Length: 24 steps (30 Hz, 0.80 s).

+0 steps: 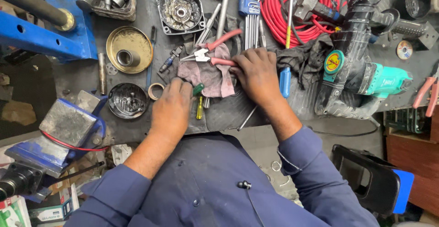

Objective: The person works at a cluttered workbench repairing a metal mechanical component. They hold the part, tap and press it with a long metal rod, hammer it, wipe it with a cloth, grip it with pliers, and repeatedly strike the rod to seat a fitting into the housing.

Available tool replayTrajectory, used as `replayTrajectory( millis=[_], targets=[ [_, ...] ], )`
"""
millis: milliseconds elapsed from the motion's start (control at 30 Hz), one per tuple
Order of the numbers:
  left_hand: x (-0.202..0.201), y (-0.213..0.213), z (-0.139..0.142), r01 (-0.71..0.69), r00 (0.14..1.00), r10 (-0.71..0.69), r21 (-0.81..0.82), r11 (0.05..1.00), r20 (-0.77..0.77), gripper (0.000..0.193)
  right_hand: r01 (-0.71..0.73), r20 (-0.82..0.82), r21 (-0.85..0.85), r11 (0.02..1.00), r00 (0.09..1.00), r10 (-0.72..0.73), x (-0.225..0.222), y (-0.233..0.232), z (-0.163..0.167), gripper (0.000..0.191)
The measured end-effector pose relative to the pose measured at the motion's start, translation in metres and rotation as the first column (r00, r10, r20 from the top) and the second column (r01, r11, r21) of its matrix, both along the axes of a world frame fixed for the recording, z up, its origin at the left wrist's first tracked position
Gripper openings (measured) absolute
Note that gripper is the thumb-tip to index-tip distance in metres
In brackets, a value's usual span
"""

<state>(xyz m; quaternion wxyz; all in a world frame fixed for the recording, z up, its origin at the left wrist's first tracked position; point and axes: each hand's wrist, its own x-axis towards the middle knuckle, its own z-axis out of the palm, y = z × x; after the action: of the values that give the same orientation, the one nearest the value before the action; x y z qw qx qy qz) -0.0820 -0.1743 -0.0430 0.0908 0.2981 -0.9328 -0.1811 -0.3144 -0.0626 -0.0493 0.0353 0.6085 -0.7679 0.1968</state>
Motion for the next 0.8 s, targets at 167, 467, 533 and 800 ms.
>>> replayTrajectory(
  millis=[167, 467, 533, 800],
  targets=[
    [0.003, 0.002, 0.006, -0.05, 0.996, 0.043, -0.105, 0.993, -0.075, 0.017, 0.114, -0.044, -0.119, 0.986, 0.992, -0.12, -0.009, 0.017, 0.008, 0.029],
    [-0.011, 0.006, 0.0, 0.037, 0.984, -0.044, -0.046, 0.998, -0.175, 0.021, -0.117, 0.129, -0.074, 0.99, 0.984, 0.126, 0.046, 0.013, 0.014, 0.046],
    [-0.016, 0.015, -0.002, 0.051, 0.997, -0.05, 0.017, 0.999, -0.057, 0.032, -0.061, 0.19, -0.033, 0.998, 0.98, 0.066, 0.038, 0.014, 0.01, 0.044],
    [-0.062, 0.017, -0.012, 0.07, 0.946, -0.046, -0.063, 0.996, 0.32, 0.022, 0.237, -0.041, -0.102, 0.966, 0.969, -0.242, 0.003, 0.034, 0.008, 0.037]
  ],
)
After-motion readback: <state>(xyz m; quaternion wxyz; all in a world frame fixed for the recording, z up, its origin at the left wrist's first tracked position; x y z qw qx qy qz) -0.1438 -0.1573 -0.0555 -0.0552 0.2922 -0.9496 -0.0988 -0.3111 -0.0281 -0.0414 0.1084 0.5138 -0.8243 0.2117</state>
